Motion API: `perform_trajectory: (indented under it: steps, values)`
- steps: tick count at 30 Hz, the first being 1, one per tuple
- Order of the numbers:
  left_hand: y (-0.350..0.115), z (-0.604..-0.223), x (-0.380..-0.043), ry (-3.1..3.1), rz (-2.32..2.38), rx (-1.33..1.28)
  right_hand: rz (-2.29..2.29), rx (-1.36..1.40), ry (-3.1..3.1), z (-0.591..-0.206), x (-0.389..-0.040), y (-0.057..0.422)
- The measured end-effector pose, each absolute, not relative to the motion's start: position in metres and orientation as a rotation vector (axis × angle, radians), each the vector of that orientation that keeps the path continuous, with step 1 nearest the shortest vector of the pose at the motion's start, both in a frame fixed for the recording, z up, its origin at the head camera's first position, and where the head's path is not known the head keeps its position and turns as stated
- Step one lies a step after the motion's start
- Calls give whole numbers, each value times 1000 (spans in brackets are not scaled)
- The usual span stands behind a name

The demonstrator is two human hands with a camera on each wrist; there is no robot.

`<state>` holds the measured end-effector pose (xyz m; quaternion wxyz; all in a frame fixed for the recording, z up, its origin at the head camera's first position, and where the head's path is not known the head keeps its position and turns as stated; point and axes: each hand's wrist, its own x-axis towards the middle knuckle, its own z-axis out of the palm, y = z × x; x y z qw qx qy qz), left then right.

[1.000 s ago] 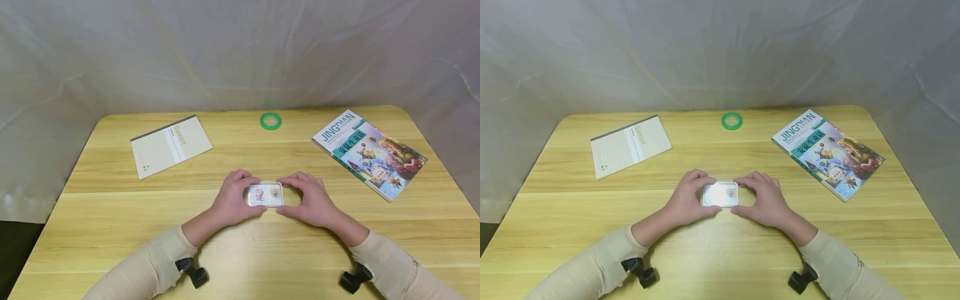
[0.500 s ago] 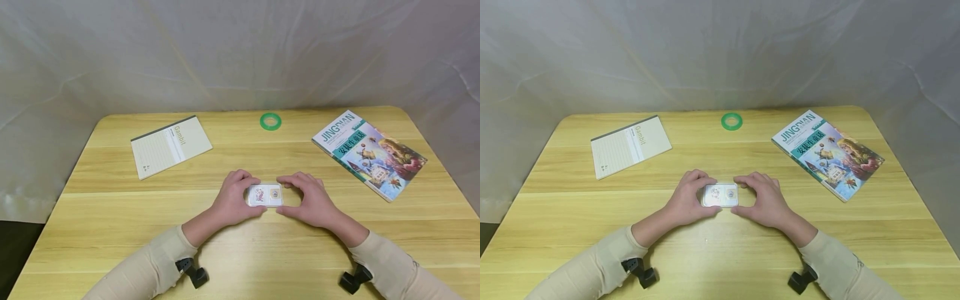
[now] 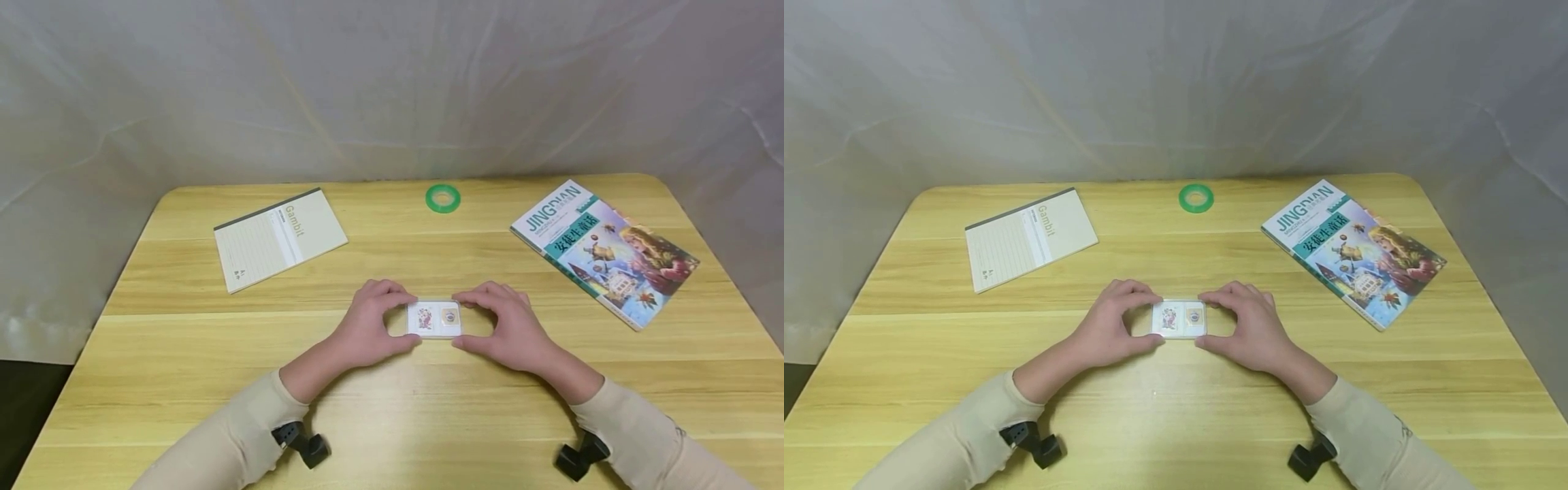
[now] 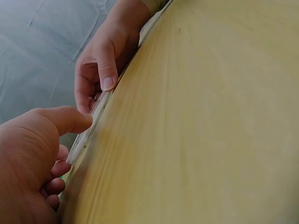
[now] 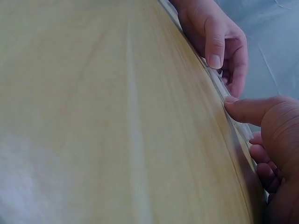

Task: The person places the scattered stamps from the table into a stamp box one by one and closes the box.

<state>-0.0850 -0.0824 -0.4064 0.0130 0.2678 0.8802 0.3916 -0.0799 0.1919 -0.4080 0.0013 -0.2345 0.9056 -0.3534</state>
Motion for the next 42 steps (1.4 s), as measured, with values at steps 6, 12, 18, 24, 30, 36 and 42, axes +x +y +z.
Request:
perform_trajectory:
  steps: [6,12,18,24,30,36,42]
  values:
    - [-83,-407,-85,2749,1215,871,-1117,-730,2841,-408,-81,192]
    - [-82,-405,-84,2757,1183,864,-1112,-711,2830,-406,-81,191]
    - [-80,-405,-85,2759,1163,846,-1069,-709,2834,-405,-82,192]
    - [-79,-404,-84,2755,1159,807,-1037,-762,2826,-403,-82,195]
    - [-79,-404,-83,2753,1149,808,-1038,-781,2828,-404,-81,195]
    - [-80,-404,-83,2761,1143,823,-1013,-781,2836,-405,-81,193]
    - [-80,-405,-81,2765,1149,831,-1012,-779,2834,-406,-80,193]
